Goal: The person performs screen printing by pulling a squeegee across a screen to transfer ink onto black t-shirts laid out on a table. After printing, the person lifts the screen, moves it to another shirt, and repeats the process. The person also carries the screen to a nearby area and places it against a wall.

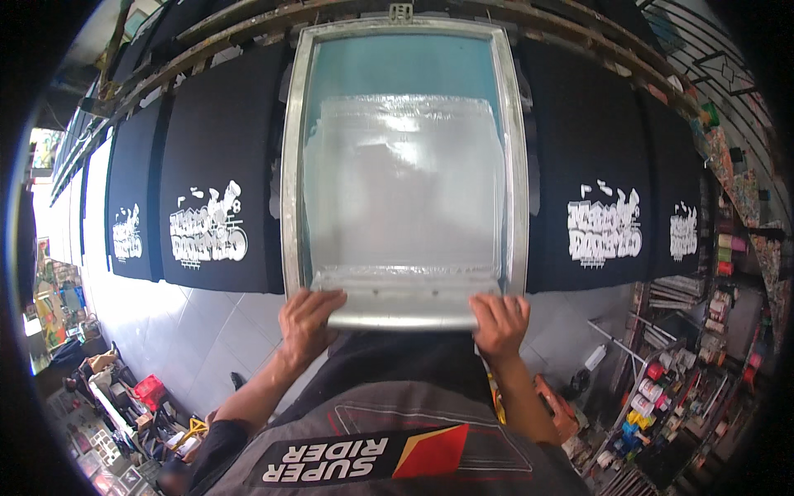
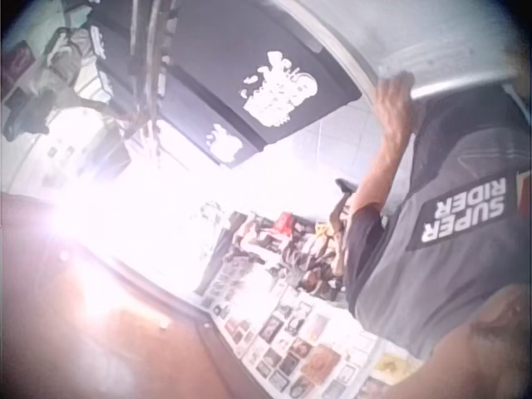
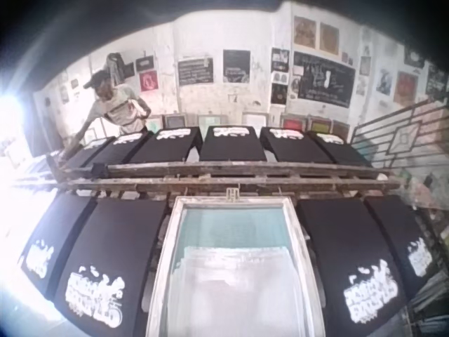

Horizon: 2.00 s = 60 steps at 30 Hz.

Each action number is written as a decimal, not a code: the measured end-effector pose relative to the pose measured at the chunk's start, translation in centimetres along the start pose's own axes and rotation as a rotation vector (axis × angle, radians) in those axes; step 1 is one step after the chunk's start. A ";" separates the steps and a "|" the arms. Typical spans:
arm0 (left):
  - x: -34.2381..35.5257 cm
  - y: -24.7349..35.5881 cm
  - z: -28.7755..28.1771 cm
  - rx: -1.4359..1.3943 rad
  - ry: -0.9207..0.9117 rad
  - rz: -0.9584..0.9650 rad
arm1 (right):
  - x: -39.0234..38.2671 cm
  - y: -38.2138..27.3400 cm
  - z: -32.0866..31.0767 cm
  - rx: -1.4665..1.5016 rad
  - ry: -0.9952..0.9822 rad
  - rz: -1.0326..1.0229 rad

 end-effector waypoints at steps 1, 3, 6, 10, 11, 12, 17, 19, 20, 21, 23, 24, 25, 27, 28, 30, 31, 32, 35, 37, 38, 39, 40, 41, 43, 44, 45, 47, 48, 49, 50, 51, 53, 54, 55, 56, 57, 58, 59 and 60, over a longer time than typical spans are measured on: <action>-0.7 0.1 0.3 0.001 -0.011 -0.005 | -1.1 0.0 0.4 -0.005 0.013 -0.009; -2.1 0.0 1.2 0.048 0.059 0.077 | -3.4 -0.2 1.7 -0.041 0.065 -0.002; -2.1 -1.1 3.2 0.132 0.146 0.096 | -3.0 0.6 3.4 -0.052 0.123 0.013; 2.6 -3.0 3.2 0.119 0.203 0.130 | 2.0 2.3 4.9 -0.046 0.166 -0.012; 4.1 -3.8 3.4 0.131 0.234 0.155 | 3.4 2.9 5.5 -0.040 0.189 -0.022; 5.4 -4.6 3.5 0.144 0.267 0.178 | 4.9 3.5 6.0 -0.033 0.212 -0.033; 14.8 -8.1 2.5 0.106 0.350 0.205 | 14.0 7.2 8.5 -0.018 0.267 -0.076; 19.2 -9.3 0.7 0.104 0.195 0.074 | 19.3 7.9 6.6 -0.038 0.078 -0.121; 22.1 -9.1 -0.8 0.172 0.048 -0.049 | 21.8 8.7 5.8 -0.047 -0.009 -0.134; 24.7 -8.7 -2.3 0.191 -0.103 -0.105 | 23.8 9.1 5.0 -0.050 -0.098 -0.147; 24.7 -8.5 -3.0 0.231 -0.218 -0.129 | 23.3 8.8 4.0 -0.028 -0.204 -0.129; 23.8 -8.3 -3.6 0.261 -0.151 -0.092 | 22.7 8.5 3.2 -0.015 -0.192 -0.118; 21.7 -7.2 -4.3 0.199 -0.107 -0.081 | 21.0 8.1 3.1 0.010 -0.201 -0.095; 15.3 -5.9 -3.8 0.151 -0.060 -0.082 | 15.4 4.5 1.1 0.011 -0.135 -0.136; 11.0 -6.1 -2.2 0.163 -0.049 -0.097 | 12.4 2.6 0.4 0.038 -0.133 -0.154; 4.5 -3.0 -1.3 0.045 -0.066 -0.024 | 5.4 1.1 0.1 0.030 -0.091 -0.142; 1.5 -1.9 -0.7 0.031 -0.027 0.000 | 2.9 0.0 -0.5 0.034 -0.074 -0.127; -0.8 -1.1 -0.2 0.011 0.008 0.020 | 1.2 -0.8 -1.2 0.036 -0.064 -0.111; -3.3 0.4 0.4 -0.041 -0.021 -0.023 | -2.1 -1.7 -0.4 -0.009 -0.030 -0.050; -3.4 0.2 1.2 -0.003 0.025 0.009 | -3.9 -1.1 1.5 -0.028 0.042 -0.046; -3.2 -0.1 1.6 0.017 0.051 0.027 | -4.3 -0.6 2.2 -0.039 0.080 -0.045; -2.6 -0.5 1.9 0.042 0.081 0.052 | -3.6 -0.3 2.5 -0.034 0.080 -0.034; -1.7 -1.0 2.2 0.066 0.111 0.076 | -2.6 0.0 2.8 -0.029 0.079 -0.023; -0.9 -1.5 2.4 0.089 0.138 0.100 | -1.6 0.3 3.2 -0.023 0.075 -0.011; 1.8 -2.5 2.3 0.086 0.162 0.116 | 1.3 1.2 3.7 -0.009 0.062 -0.019; 3.1 -2.8 2.1 0.084 0.173 0.127 | 2.6 1.7 3.9 -0.002 0.056 -0.021; 4.3 -3.4 1.8 0.082 0.157 0.142 | 3.9 2.2 4.1 0.011 0.071 -0.040; 6.3 -4.2 1.6 0.084 0.189 0.148 | 6.3 3.0 4.7 0.021 0.095 -0.064; 7.5 -4.7 1.6 0.092 0.189 0.149 | 7.4 3.4 5.0 0.028 0.112 -0.074; 8.8 -5.2 1.4 0.090 0.203 0.166 | 8.7 3.7 5.3 0.025 0.144 -0.094; 10.1 -5.8 1.2 0.086 0.215 0.181 | 10.0 4.1 5.7 0.023 0.174 -0.112; 11.4 -7.3 2.0 0.090 0.247 0.195 | 11.5 4.8 6.4 0.019 0.200 -0.131; 15.3 -8.8 1.9 0.096 0.259 0.165 | 15.2 6.8 7.8 0.032 0.245 -0.137; 17.7 -8.7 1.0 0.095 0.239 0.117 | 17.5 7.9 8.0 0.027 0.208 -0.166; 20.2 -9.5 0.3 0.140 0.140 0.023 | 19.8 9.2 8.2 -0.012 0.129 -0.157; 22.8 -10.2 -0.7 0.185 0.045 -0.070 | 23.0 9.8 7.5 0.006 -0.003 -0.170; 25.6 -10.1 -2.0 0.185 -0.141 -0.142 | 24.9 9.7 6.4 0.022 -0.130 -0.187; 27.2 -9.7 -3.0 0.182 -0.326 -0.213 | 24.5 9.8 5.8 0.016 -0.226 -0.138; 27.0 -9.6 -3.5 0.197 -0.313 -0.184 | 25.1 9.6 5.4 0.014 -0.307 -0.106; 27.2 -9.6 -3.9 0.208 -0.291 -0.152 | 26.2 9.6 4.6 0.000 -0.383 -0.075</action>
Point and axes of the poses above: each hand's wrist, its own x-axis towards the middle knuckle, its own z-axis out of the palm, y = z × x, the point moved 5 cm from there along x, towards the middle knuckle, and after that the axes turned 1 degree about y, right-handed, at the moved point
